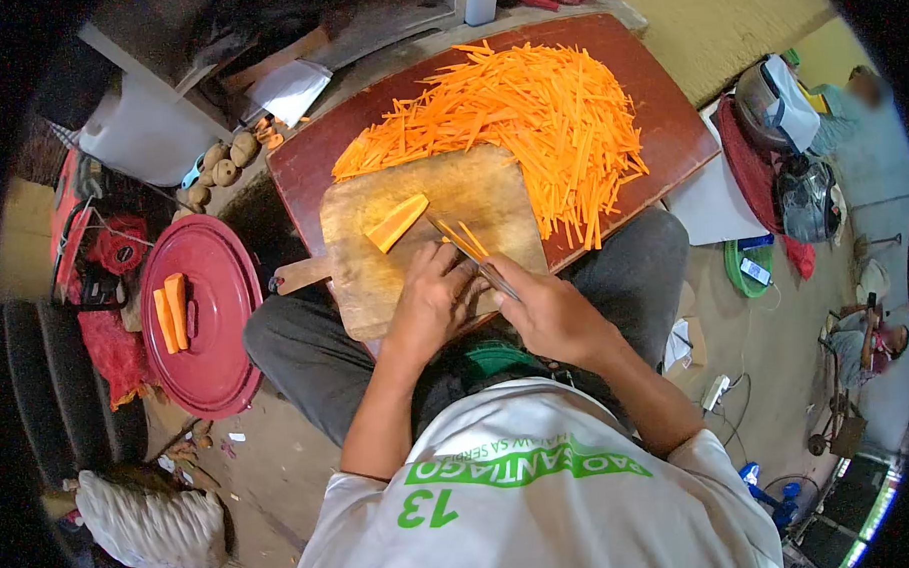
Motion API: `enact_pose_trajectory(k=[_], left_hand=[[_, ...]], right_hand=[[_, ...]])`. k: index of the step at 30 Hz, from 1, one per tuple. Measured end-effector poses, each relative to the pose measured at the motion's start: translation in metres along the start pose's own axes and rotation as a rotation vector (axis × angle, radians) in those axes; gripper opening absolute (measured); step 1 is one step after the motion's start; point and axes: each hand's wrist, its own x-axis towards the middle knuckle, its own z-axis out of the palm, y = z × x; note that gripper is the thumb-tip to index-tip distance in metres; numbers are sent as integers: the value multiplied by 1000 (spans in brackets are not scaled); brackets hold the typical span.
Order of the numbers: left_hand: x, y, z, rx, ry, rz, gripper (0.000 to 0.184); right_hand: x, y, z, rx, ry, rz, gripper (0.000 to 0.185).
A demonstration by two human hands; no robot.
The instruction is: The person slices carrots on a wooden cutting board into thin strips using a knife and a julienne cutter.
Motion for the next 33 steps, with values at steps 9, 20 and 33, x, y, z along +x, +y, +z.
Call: enact_pose_trajectory(k=[9,20,33], left_hand=[[-5,-4,-4,-6,-70,-32,40],[-9,-5,-6,6,-114,-69,43],[-15,-11,-5,27,-101,-26,51]], right_hand=[[-25,0,2,0,-10,34,42],[-33,-17,-8,9,-115,169,45],[-30,-13,-5,25,-67,130,45]])
